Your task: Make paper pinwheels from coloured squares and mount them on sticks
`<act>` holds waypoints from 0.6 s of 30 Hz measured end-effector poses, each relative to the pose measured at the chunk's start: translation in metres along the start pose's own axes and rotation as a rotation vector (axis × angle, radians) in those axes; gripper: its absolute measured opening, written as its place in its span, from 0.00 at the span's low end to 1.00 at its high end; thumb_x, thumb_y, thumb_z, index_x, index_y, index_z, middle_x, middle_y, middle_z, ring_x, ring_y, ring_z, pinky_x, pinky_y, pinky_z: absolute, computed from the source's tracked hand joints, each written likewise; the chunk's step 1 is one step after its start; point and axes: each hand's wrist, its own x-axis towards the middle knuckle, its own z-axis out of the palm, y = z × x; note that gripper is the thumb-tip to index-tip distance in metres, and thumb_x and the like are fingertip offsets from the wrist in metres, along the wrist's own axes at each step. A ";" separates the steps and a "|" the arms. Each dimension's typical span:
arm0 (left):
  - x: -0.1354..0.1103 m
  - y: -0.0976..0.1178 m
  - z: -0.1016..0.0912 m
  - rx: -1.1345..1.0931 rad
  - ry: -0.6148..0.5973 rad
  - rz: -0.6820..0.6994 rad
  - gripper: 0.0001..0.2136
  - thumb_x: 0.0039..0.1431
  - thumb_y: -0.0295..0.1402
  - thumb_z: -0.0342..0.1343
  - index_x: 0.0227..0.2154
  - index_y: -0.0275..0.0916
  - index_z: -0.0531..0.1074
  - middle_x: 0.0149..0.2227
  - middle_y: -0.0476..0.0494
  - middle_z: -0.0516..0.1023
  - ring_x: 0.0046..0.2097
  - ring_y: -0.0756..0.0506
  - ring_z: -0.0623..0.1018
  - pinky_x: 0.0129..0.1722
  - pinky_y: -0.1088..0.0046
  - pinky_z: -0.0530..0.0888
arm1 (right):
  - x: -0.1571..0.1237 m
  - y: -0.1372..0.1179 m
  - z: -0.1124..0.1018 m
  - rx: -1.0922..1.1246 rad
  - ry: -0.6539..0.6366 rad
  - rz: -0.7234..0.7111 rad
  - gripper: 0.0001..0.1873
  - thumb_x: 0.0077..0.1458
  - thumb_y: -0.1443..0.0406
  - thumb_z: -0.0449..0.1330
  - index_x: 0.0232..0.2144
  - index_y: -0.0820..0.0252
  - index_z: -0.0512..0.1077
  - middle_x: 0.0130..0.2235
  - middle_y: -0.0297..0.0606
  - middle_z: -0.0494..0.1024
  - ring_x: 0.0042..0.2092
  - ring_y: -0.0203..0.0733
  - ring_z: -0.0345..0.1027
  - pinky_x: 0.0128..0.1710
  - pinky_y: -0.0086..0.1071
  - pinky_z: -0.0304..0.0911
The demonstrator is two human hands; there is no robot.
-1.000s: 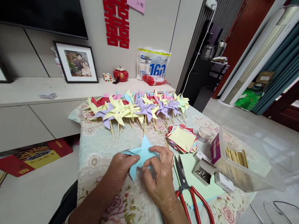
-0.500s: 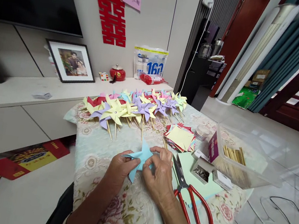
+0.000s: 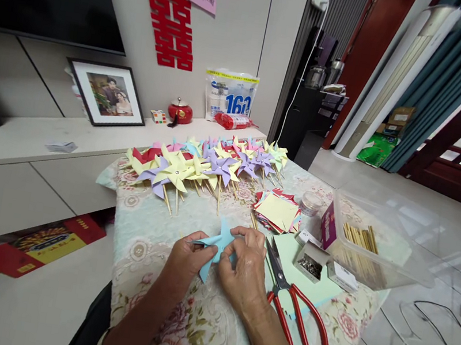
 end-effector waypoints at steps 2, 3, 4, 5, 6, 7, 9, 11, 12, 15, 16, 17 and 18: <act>0.002 -0.002 0.001 0.006 0.006 0.004 0.08 0.40 0.34 0.59 0.18 0.40 0.65 0.15 0.55 0.66 0.20 0.52 0.63 0.21 0.77 0.57 | 0.000 0.000 0.001 -0.020 0.012 -0.013 0.08 0.53 0.72 0.56 0.25 0.57 0.67 0.46 0.44 0.73 0.50 0.53 0.62 0.49 0.51 0.60; 0.002 -0.003 0.001 0.009 0.005 0.005 0.08 0.40 0.34 0.59 0.18 0.40 0.65 0.15 0.55 0.66 0.20 0.52 0.64 0.21 0.77 0.57 | 0.000 0.000 0.001 -0.029 0.017 -0.016 0.08 0.53 0.72 0.56 0.25 0.57 0.67 0.46 0.44 0.73 0.50 0.53 0.61 0.49 0.51 0.60; 0.003 -0.004 0.001 0.014 0.007 0.005 0.08 0.40 0.34 0.59 0.18 0.40 0.65 0.15 0.55 0.66 0.20 0.52 0.64 0.21 0.77 0.57 | -0.001 0.001 0.002 -0.038 0.022 -0.019 0.08 0.53 0.73 0.56 0.25 0.57 0.67 0.46 0.45 0.73 0.50 0.53 0.61 0.49 0.51 0.60; 0.003 -0.004 0.001 0.021 0.007 0.005 0.07 0.40 0.34 0.59 0.19 0.40 0.65 0.15 0.55 0.66 0.20 0.52 0.65 0.22 0.77 0.57 | -0.001 0.001 0.002 -0.046 0.025 -0.022 0.08 0.53 0.73 0.56 0.25 0.57 0.67 0.46 0.45 0.73 0.50 0.53 0.61 0.49 0.51 0.60; 0.003 -0.004 0.001 0.028 0.008 0.004 0.07 0.40 0.34 0.59 0.19 0.40 0.65 0.15 0.56 0.66 0.20 0.52 0.65 0.22 0.77 0.57 | -0.001 0.001 0.002 -0.052 0.030 -0.028 0.08 0.53 0.73 0.56 0.25 0.57 0.67 0.46 0.45 0.73 0.50 0.53 0.61 0.49 0.50 0.60; 0.002 -0.004 0.001 0.036 0.011 0.004 0.07 0.40 0.35 0.59 0.19 0.40 0.65 0.15 0.56 0.66 0.20 0.52 0.65 0.22 0.77 0.56 | -0.001 0.001 0.002 -0.057 0.033 -0.034 0.08 0.52 0.74 0.56 0.25 0.57 0.67 0.46 0.45 0.73 0.49 0.53 0.61 0.49 0.50 0.60; 0.002 -0.003 0.001 0.046 0.012 0.003 0.07 0.40 0.35 0.58 0.19 0.40 0.65 0.15 0.56 0.65 0.20 0.52 0.64 0.22 0.77 0.56 | -0.001 0.002 0.003 -0.061 0.040 -0.051 0.08 0.52 0.74 0.56 0.25 0.57 0.67 0.45 0.45 0.73 0.49 0.53 0.61 0.48 0.50 0.60; 0.002 -0.003 0.001 0.047 0.010 -0.001 0.07 0.40 0.35 0.58 0.18 0.40 0.65 0.15 0.56 0.65 0.20 0.52 0.63 0.22 0.77 0.56 | -0.001 0.002 0.003 -0.059 0.040 -0.058 0.08 0.52 0.75 0.56 0.25 0.58 0.67 0.45 0.45 0.73 0.49 0.53 0.61 0.48 0.50 0.60; 0.002 -0.003 0.002 0.047 0.009 -0.004 0.07 0.40 0.35 0.58 0.18 0.40 0.65 0.15 0.56 0.65 0.20 0.53 0.63 0.21 0.77 0.56 | -0.001 0.002 0.003 -0.059 0.037 -0.058 0.08 0.52 0.75 0.56 0.25 0.58 0.67 0.45 0.45 0.73 0.49 0.53 0.61 0.48 0.50 0.60; 0.002 -0.002 0.002 0.041 0.000 -0.004 0.08 0.40 0.35 0.58 0.18 0.40 0.65 0.15 0.56 0.65 0.20 0.53 0.62 0.21 0.77 0.56 | -0.001 0.001 0.002 -0.062 0.023 -0.055 0.09 0.52 0.75 0.55 0.25 0.58 0.66 0.44 0.45 0.72 0.49 0.53 0.61 0.48 0.50 0.60; 0.002 -0.002 0.002 0.039 -0.004 -0.001 0.08 0.40 0.35 0.59 0.18 0.40 0.65 0.15 0.56 0.65 0.20 0.53 0.62 0.21 0.77 0.56 | -0.001 0.001 0.002 -0.061 0.020 -0.054 0.09 0.52 0.75 0.55 0.25 0.58 0.66 0.44 0.45 0.72 0.49 0.53 0.61 0.48 0.50 0.60; 0.002 -0.002 0.002 0.039 -0.008 0.003 0.08 0.40 0.35 0.59 0.18 0.40 0.65 0.15 0.56 0.65 0.20 0.53 0.62 0.21 0.77 0.56 | -0.001 0.001 0.002 -0.059 0.019 -0.054 0.09 0.52 0.75 0.55 0.25 0.58 0.66 0.44 0.45 0.72 0.49 0.53 0.60 0.48 0.50 0.61; 0.001 -0.001 0.002 0.042 -0.010 0.006 0.08 0.40 0.35 0.59 0.18 0.40 0.65 0.16 0.56 0.65 0.21 0.53 0.61 0.21 0.77 0.56 | -0.001 0.001 0.002 -0.058 0.017 -0.053 0.09 0.52 0.75 0.55 0.25 0.57 0.66 0.45 0.45 0.72 0.49 0.53 0.60 0.48 0.50 0.61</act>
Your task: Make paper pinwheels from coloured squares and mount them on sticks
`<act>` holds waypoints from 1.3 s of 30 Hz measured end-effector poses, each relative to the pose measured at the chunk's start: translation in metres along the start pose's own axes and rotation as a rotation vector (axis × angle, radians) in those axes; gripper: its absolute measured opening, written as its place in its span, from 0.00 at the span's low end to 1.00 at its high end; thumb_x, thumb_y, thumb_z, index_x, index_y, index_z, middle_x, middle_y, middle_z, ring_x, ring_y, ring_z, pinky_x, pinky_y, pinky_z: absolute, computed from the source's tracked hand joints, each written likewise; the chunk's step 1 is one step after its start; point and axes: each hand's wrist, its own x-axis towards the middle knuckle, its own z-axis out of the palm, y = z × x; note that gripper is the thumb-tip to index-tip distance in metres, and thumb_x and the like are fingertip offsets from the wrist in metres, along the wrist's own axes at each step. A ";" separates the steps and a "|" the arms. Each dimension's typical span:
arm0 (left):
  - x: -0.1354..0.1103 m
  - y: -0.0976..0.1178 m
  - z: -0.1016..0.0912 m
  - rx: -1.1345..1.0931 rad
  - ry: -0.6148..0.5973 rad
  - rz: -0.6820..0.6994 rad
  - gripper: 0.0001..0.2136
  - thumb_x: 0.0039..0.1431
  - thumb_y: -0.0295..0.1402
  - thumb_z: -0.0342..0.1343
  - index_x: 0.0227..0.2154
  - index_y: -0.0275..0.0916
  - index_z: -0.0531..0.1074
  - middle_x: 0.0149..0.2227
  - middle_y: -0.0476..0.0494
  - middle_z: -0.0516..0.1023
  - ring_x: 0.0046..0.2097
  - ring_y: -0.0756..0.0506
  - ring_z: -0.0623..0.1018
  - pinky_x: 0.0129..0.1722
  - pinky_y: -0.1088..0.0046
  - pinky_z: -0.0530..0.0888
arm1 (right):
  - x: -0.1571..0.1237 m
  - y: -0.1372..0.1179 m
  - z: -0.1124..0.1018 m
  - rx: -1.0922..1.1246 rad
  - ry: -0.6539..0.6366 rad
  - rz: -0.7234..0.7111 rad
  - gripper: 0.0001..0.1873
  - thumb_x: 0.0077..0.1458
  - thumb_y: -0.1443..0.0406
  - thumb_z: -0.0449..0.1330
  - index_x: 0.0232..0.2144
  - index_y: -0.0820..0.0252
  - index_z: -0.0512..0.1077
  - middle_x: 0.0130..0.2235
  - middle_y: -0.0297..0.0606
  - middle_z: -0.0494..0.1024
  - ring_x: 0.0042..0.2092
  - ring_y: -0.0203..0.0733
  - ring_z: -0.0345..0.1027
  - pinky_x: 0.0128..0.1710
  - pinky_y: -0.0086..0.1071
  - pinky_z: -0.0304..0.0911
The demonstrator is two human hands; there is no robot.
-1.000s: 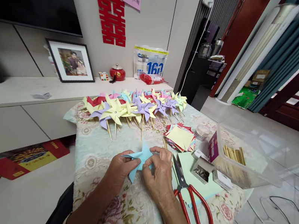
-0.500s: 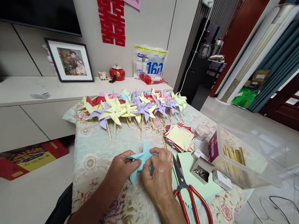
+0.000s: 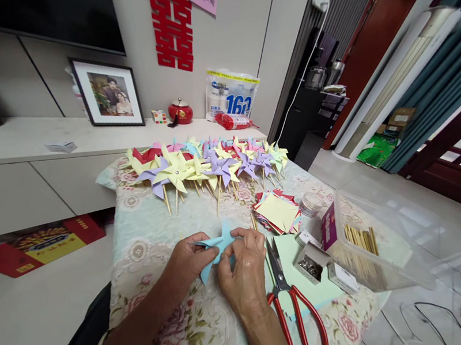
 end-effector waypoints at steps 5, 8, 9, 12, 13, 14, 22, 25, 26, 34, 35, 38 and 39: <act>0.000 -0.001 -0.001 0.033 -0.004 0.010 0.08 0.41 0.36 0.58 0.18 0.40 0.64 0.15 0.56 0.64 0.20 0.53 0.61 0.21 0.77 0.55 | 0.000 0.001 -0.001 0.005 -0.004 -0.005 0.09 0.51 0.75 0.56 0.25 0.58 0.66 0.45 0.45 0.72 0.49 0.53 0.61 0.49 0.50 0.60; 0.002 -0.003 -0.001 0.051 -0.005 0.014 0.09 0.41 0.37 0.58 0.18 0.40 0.65 0.15 0.56 0.63 0.21 0.53 0.60 0.21 0.77 0.55 | 0.000 0.001 -0.001 0.004 -0.006 -0.008 0.08 0.51 0.75 0.55 0.25 0.58 0.66 0.44 0.45 0.72 0.48 0.53 0.60 0.48 0.50 0.61; 0.002 -0.003 -0.001 0.055 -0.005 0.016 0.09 0.41 0.37 0.58 0.18 0.40 0.65 0.15 0.56 0.63 0.21 0.53 0.61 0.21 0.77 0.55 | 0.000 0.001 -0.001 0.005 -0.009 -0.009 0.08 0.51 0.75 0.55 0.25 0.58 0.66 0.44 0.46 0.72 0.48 0.53 0.60 0.48 0.50 0.61; 0.002 -0.004 -0.001 0.057 -0.012 0.018 0.09 0.41 0.37 0.58 0.19 0.40 0.65 0.15 0.56 0.63 0.21 0.53 0.60 0.21 0.76 0.55 | 0.000 0.001 -0.001 0.011 -0.017 -0.011 0.08 0.52 0.75 0.55 0.26 0.58 0.66 0.44 0.45 0.72 0.49 0.53 0.60 0.48 0.50 0.61; 0.002 -0.003 -0.001 0.054 -0.015 0.018 0.09 0.41 0.37 0.58 0.18 0.40 0.64 0.15 0.56 0.62 0.21 0.53 0.60 0.21 0.76 0.55 | 0.000 0.001 -0.001 0.012 -0.018 -0.011 0.08 0.52 0.75 0.55 0.26 0.58 0.66 0.44 0.45 0.72 0.48 0.53 0.60 0.48 0.50 0.61; 0.001 -0.003 -0.001 0.052 -0.016 0.017 0.09 0.41 0.37 0.58 0.18 0.40 0.64 0.15 0.56 0.62 0.21 0.53 0.60 0.21 0.76 0.55 | 0.000 0.001 0.000 0.014 -0.019 -0.011 0.09 0.52 0.75 0.55 0.26 0.58 0.66 0.44 0.45 0.72 0.48 0.53 0.60 0.48 0.50 0.61; -0.001 0.000 -0.001 0.064 -0.019 0.024 0.09 0.42 0.36 0.58 0.18 0.41 0.63 0.16 0.57 0.60 0.21 0.53 0.59 0.21 0.76 0.54 | 0.000 0.002 0.001 0.032 -0.025 -0.002 0.09 0.52 0.74 0.55 0.26 0.57 0.66 0.43 0.45 0.72 0.48 0.52 0.61 0.48 0.50 0.62; -0.001 -0.001 -0.002 0.078 -0.017 0.020 0.09 0.42 0.36 0.58 0.18 0.41 0.62 0.16 0.57 0.60 0.22 0.53 0.59 0.21 0.76 0.54 | 0.000 0.002 0.000 0.033 -0.023 0.004 0.09 0.52 0.75 0.55 0.25 0.57 0.66 0.43 0.44 0.73 0.48 0.52 0.61 0.48 0.50 0.62; -0.001 -0.001 -0.002 0.081 -0.016 0.021 0.09 0.42 0.36 0.58 0.18 0.41 0.62 0.16 0.57 0.60 0.22 0.52 0.59 0.21 0.76 0.54 | 0.000 0.002 0.000 0.036 -0.020 0.005 0.09 0.52 0.75 0.56 0.25 0.57 0.66 0.43 0.44 0.73 0.48 0.52 0.62 0.48 0.49 0.62; -0.002 0.000 -0.002 0.083 0.009 0.020 0.09 0.41 0.33 0.58 0.17 0.41 0.62 0.15 0.57 0.61 0.21 0.53 0.59 0.20 0.77 0.54 | 0.000 0.002 -0.001 0.081 -0.027 0.036 0.08 0.52 0.74 0.56 0.25 0.57 0.68 0.43 0.44 0.74 0.47 0.51 0.62 0.48 0.48 0.62; -0.001 0.000 -0.002 0.080 0.014 0.017 0.08 0.41 0.32 0.58 0.17 0.41 0.62 0.15 0.57 0.61 0.21 0.53 0.60 0.20 0.77 0.55 | 0.000 0.001 -0.001 0.085 -0.031 0.038 0.08 0.52 0.74 0.56 0.25 0.57 0.68 0.42 0.44 0.74 0.48 0.51 0.62 0.48 0.48 0.62; 0.000 -0.001 -0.001 0.057 0.024 0.001 0.07 0.40 0.32 0.58 0.18 0.41 0.64 0.15 0.57 0.63 0.21 0.52 0.62 0.20 0.77 0.56 | 0.001 0.000 -0.003 0.096 -0.047 0.059 0.08 0.53 0.73 0.56 0.25 0.58 0.70 0.43 0.44 0.74 0.48 0.52 0.63 0.48 0.48 0.62; 0.000 -0.002 -0.001 0.049 0.026 -0.004 0.06 0.40 0.32 0.58 0.18 0.41 0.64 0.15 0.57 0.64 0.21 0.52 0.62 0.20 0.77 0.57 | 0.001 0.000 -0.004 0.100 -0.055 0.070 0.08 0.53 0.72 0.56 0.25 0.58 0.70 0.43 0.44 0.74 0.48 0.52 0.63 0.48 0.48 0.61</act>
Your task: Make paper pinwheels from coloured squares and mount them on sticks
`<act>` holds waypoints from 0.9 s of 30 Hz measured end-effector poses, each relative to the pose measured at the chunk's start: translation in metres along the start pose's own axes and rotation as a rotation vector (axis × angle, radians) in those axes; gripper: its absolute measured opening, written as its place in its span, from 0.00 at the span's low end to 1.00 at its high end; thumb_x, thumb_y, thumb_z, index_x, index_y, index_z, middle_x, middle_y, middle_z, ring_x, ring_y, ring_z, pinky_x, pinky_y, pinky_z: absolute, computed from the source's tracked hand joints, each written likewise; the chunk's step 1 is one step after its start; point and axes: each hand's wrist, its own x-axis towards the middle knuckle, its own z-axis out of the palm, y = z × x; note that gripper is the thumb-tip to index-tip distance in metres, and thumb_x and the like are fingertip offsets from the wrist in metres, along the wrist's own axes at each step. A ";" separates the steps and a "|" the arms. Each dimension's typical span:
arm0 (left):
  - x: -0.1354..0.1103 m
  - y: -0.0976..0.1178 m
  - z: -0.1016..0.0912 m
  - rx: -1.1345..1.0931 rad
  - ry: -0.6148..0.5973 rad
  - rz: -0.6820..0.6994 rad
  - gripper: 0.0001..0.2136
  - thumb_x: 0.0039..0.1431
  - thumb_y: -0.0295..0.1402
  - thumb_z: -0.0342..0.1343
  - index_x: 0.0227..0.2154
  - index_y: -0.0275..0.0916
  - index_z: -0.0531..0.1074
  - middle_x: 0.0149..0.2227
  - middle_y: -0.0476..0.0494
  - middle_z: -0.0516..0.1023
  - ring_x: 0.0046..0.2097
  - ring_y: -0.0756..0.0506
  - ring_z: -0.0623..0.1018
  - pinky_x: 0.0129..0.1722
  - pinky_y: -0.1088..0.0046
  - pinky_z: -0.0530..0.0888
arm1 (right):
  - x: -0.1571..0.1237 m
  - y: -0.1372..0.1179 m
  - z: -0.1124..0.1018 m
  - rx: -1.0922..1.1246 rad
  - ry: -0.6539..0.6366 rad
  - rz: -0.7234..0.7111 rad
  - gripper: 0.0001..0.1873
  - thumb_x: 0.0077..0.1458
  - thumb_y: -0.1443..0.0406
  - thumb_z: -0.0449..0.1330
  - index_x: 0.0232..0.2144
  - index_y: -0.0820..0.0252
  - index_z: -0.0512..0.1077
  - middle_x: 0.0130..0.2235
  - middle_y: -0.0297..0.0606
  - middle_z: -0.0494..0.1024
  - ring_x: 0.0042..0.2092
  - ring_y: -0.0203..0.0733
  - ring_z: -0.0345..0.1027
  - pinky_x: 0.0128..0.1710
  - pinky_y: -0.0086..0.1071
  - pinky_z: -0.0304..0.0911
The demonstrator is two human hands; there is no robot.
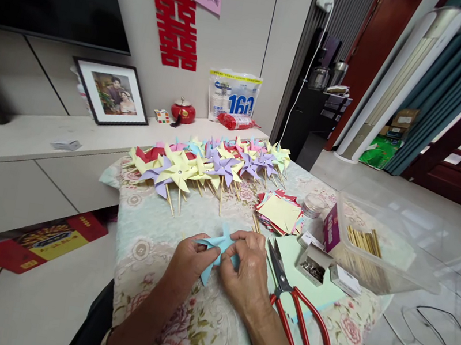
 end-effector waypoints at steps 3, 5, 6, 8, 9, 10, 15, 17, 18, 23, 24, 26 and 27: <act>0.000 -0.002 -0.001 -0.013 -0.011 -0.005 0.06 0.41 0.32 0.58 0.19 0.40 0.65 0.16 0.56 0.65 0.21 0.52 0.63 0.21 0.77 0.58 | 0.000 -0.001 -0.001 0.007 -0.019 0.022 0.07 0.53 0.71 0.57 0.25 0.57 0.70 0.44 0.44 0.74 0.49 0.52 0.63 0.49 0.49 0.61; 0.000 -0.002 -0.001 -0.014 -0.026 -0.004 0.07 0.42 0.33 0.58 0.19 0.40 0.65 0.16 0.56 0.65 0.21 0.52 0.63 0.21 0.77 0.57 | 0.000 -0.001 -0.001 0.006 -0.021 0.024 0.07 0.53 0.71 0.57 0.24 0.57 0.70 0.44 0.43 0.74 0.49 0.52 0.63 0.49 0.48 0.61; -0.001 -0.002 -0.001 -0.017 -0.034 -0.004 0.07 0.42 0.33 0.58 0.19 0.40 0.64 0.16 0.56 0.65 0.21 0.52 0.63 0.21 0.77 0.57 | 0.000 -0.001 -0.001 0.006 -0.020 0.025 0.08 0.53 0.71 0.57 0.24 0.57 0.70 0.44 0.43 0.75 0.49 0.52 0.63 0.49 0.47 0.61; -0.001 -0.001 -0.002 -0.024 -0.047 -0.002 0.08 0.42 0.34 0.59 0.19 0.40 0.64 0.16 0.56 0.65 0.21 0.52 0.64 0.21 0.77 0.57 | 0.000 -0.001 -0.001 0.005 -0.015 0.026 0.08 0.53 0.71 0.57 0.24 0.57 0.70 0.44 0.42 0.75 0.49 0.52 0.63 0.49 0.47 0.61; -0.001 0.000 -0.002 -0.027 -0.049 0.001 0.08 0.42 0.34 0.59 0.19 0.40 0.64 0.16 0.56 0.65 0.21 0.52 0.64 0.21 0.77 0.58 | 0.000 -0.001 -0.001 0.005 -0.014 0.025 0.08 0.53 0.71 0.57 0.24 0.57 0.69 0.44 0.42 0.75 0.49 0.52 0.63 0.49 0.47 0.61; -0.001 0.001 -0.002 -0.027 -0.051 0.005 0.08 0.42 0.34 0.59 0.19 0.40 0.64 0.16 0.56 0.65 0.21 0.52 0.63 0.21 0.77 0.58 | 0.000 0.000 -0.001 0.005 -0.015 0.022 0.08 0.52 0.71 0.57 0.24 0.57 0.69 0.44 0.43 0.75 0.49 0.52 0.63 0.49 0.47 0.61; -0.001 0.002 -0.002 0.001 -0.054 0.025 0.09 0.42 0.35 0.59 0.19 0.41 0.63 0.16 0.56 0.63 0.22 0.52 0.62 0.21 0.77 0.56 | 0.000 0.000 0.000 0.006 -0.020 0.017 0.08 0.53 0.72 0.56 0.24 0.57 0.69 0.43 0.43 0.75 0.48 0.51 0.63 0.48 0.46 0.61; 0.000 0.000 -0.002 0.006 -0.050 0.023 0.09 0.42 0.35 0.59 0.19 0.40 0.63 0.16 0.56 0.64 0.22 0.52 0.62 0.21 0.77 0.56 | 0.000 -0.001 0.000 0.011 -0.027 0.020 0.08 0.53 0.71 0.56 0.24 0.57 0.70 0.43 0.43 0.75 0.48 0.51 0.64 0.48 0.46 0.61; 0.000 -0.001 -0.002 0.007 -0.046 0.019 0.09 0.42 0.34 0.58 0.19 0.40 0.63 0.16 0.56 0.64 0.21 0.52 0.62 0.21 0.77 0.56 | 0.000 -0.001 0.000 0.016 -0.031 0.020 0.08 0.54 0.71 0.56 0.24 0.57 0.70 0.42 0.43 0.75 0.47 0.51 0.64 0.48 0.47 0.61; -0.001 0.001 -0.002 -0.070 -0.048 -0.010 0.07 0.40 0.32 0.60 0.19 0.40 0.65 0.16 0.56 0.65 0.20 0.52 0.63 0.21 0.77 0.58 | 0.001 0.002 -0.003 0.089 0.055 0.040 0.04 0.54 0.67 0.59 0.28 0.56 0.73 0.43 0.43 0.77 0.49 0.52 0.66 0.50 0.48 0.60; -0.002 0.003 -0.003 -0.108 -0.072 -0.022 0.07 0.40 0.32 0.60 0.20 0.39 0.66 0.16 0.55 0.66 0.20 0.52 0.64 0.21 0.76 0.60 | 0.001 0.005 -0.003 0.127 0.086 0.064 0.03 0.54 0.65 0.59 0.32 0.56 0.74 0.44 0.43 0.77 0.50 0.52 0.66 0.51 0.49 0.60; -0.003 0.010 -0.006 -0.175 -0.155 -0.048 0.06 0.40 0.33 0.60 0.21 0.38 0.69 0.18 0.53 0.69 0.22 0.51 0.67 0.23 0.75 0.64 | 0.000 0.011 -0.005 0.250 0.112 0.148 0.12 0.55 0.62 0.60 0.43 0.55 0.75 0.50 0.44 0.76 0.54 0.54 0.66 0.52 0.49 0.60; -0.004 0.013 -0.009 -0.193 -0.213 -0.062 0.05 0.40 0.33 0.60 0.21 0.38 0.70 0.19 0.51 0.71 0.23 0.50 0.69 0.25 0.74 0.66 | 0.000 0.014 -0.005 0.330 0.101 0.199 0.18 0.56 0.61 0.61 0.49 0.55 0.73 0.54 0.45 0.75 0.56 0.54 0.65 0.52 0.49 0.61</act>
